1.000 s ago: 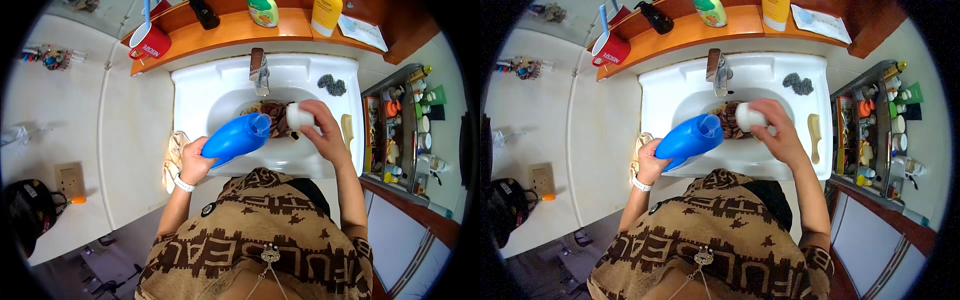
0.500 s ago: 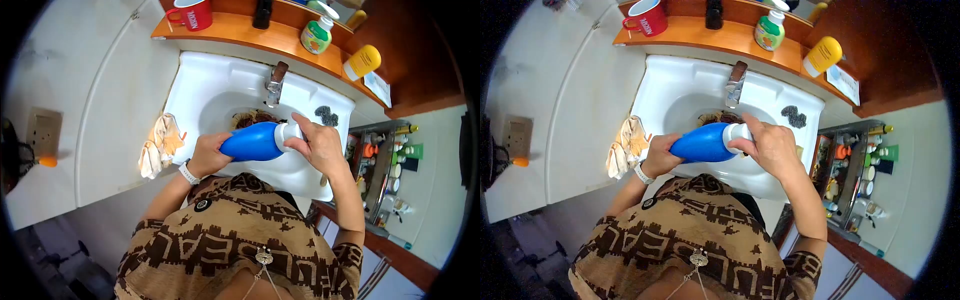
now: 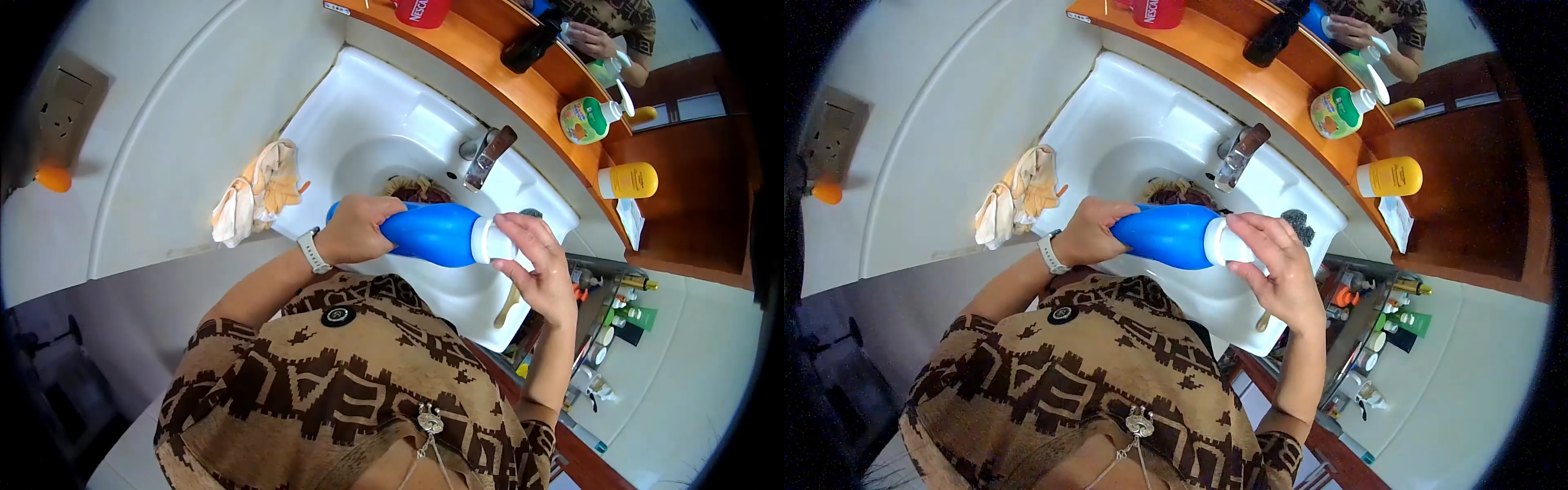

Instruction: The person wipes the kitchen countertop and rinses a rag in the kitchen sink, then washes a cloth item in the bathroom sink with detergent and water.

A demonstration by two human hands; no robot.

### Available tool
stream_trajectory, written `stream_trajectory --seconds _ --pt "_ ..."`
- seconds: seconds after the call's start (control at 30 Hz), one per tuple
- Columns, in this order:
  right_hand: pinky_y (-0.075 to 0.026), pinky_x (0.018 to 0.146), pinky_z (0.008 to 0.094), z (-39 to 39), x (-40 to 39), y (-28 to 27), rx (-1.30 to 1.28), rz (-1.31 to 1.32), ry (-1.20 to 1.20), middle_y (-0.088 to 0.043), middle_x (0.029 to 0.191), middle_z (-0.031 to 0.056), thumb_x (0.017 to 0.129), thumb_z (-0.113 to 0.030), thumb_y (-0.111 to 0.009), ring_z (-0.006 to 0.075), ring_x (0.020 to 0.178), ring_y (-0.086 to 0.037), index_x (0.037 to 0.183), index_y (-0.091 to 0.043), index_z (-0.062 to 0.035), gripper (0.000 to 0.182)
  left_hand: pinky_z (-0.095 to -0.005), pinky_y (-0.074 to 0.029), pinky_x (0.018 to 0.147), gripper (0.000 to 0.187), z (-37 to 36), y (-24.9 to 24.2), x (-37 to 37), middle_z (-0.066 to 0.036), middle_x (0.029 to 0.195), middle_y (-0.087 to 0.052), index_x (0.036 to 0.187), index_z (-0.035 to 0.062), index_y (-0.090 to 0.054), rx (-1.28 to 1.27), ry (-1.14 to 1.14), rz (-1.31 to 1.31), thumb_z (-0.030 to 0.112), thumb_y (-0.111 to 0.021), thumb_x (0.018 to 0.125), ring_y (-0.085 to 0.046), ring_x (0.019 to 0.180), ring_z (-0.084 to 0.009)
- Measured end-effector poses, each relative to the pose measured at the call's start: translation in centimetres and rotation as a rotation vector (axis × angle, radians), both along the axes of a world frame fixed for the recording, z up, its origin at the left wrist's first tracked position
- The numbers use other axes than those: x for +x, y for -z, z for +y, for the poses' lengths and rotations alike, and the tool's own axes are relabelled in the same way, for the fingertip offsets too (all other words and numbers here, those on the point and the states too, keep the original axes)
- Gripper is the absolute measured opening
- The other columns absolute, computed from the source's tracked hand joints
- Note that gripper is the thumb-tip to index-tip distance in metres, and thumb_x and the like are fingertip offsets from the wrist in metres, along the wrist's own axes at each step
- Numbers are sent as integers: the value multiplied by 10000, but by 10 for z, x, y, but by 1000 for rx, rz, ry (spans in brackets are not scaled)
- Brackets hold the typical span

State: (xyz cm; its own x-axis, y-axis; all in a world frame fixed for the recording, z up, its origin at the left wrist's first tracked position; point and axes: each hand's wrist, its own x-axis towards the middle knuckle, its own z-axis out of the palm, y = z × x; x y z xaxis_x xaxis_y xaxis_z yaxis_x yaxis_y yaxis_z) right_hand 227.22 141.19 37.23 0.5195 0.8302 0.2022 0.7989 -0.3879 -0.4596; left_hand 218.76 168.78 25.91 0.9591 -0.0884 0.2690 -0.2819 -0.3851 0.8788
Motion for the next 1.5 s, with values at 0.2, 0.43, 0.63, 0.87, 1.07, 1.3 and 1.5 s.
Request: stream_trajectory --seconds 0.2,0.43,0.63,0.87,1.07,1.3,1.5 --pt "-513 737 395 10 -10 9 -231 6 285 -621 1007 153 791 -251 -749 329 872 -623 1242 -561 -27 538 -340 -504 615 219 8 -3 2 -130 782 -668 870 55 -685 12 15 57 49 -702 652 -650 683 -299" --pt "-507 600 364 6 -10 17 -180 -29 257 -609 940 111 829 -485 -661 295 692 -623 1169 -588 -43 562 -312 -490 603 222 12 -7 5 -124 749 -655 866 44 -675 -119 31 130 64 -728 652 -631 633 -257" --pt "-477 529 344 10 -3 9 -152 -326 -43 -607 814 120 831 -650 -559 265 638 -632 1038 -615 -63 624 -316 -483 600 225 20 -13 9 -127 752 -649 864 41 -670 -227 119 228 62 -729 648 -630 646 -254" --pt "-464 507 396 37 -17 22 -271 -113 659 -616 612 89 889 -426 -616 283 510 -602 956 -593 -72 361 -349 -485 594 217 -8 -1 -2 -134 763 -645 851 52 -662 -78 -52 100 77 -721 644 -619 655 -316" --pt "-484 556 370 24 -1 29 -22 -182 209 -631 795 115 858 -542 -619 271 666 -637 1024 -605 -56 514 -348 -495 608 217 13 -8 4 -130 751 -642 848 53 -659 -135 -2 144 91 -743 652 -633 657 -294" --pt "-497 563 415 52 -7 46 -13 -98 624 -630 630 190 893 -439 -599 344 590 -652 941 -608 -27 414 -350 -481 589 178 8 1 0 -118 729 -638 794 45 -626 -47 -78 82 57 -709 637 -626 655 -309" --pt "-507 641 473 70 14 57 -183 57 722 -651 691 224 933 -498 -512 422 681 -658 1009 -589 19 529 -374 -471 555 115 6 8 3 -116 713 -627 735 49 -592 196 -292 -178 14 -633 633 -614 636 -327"
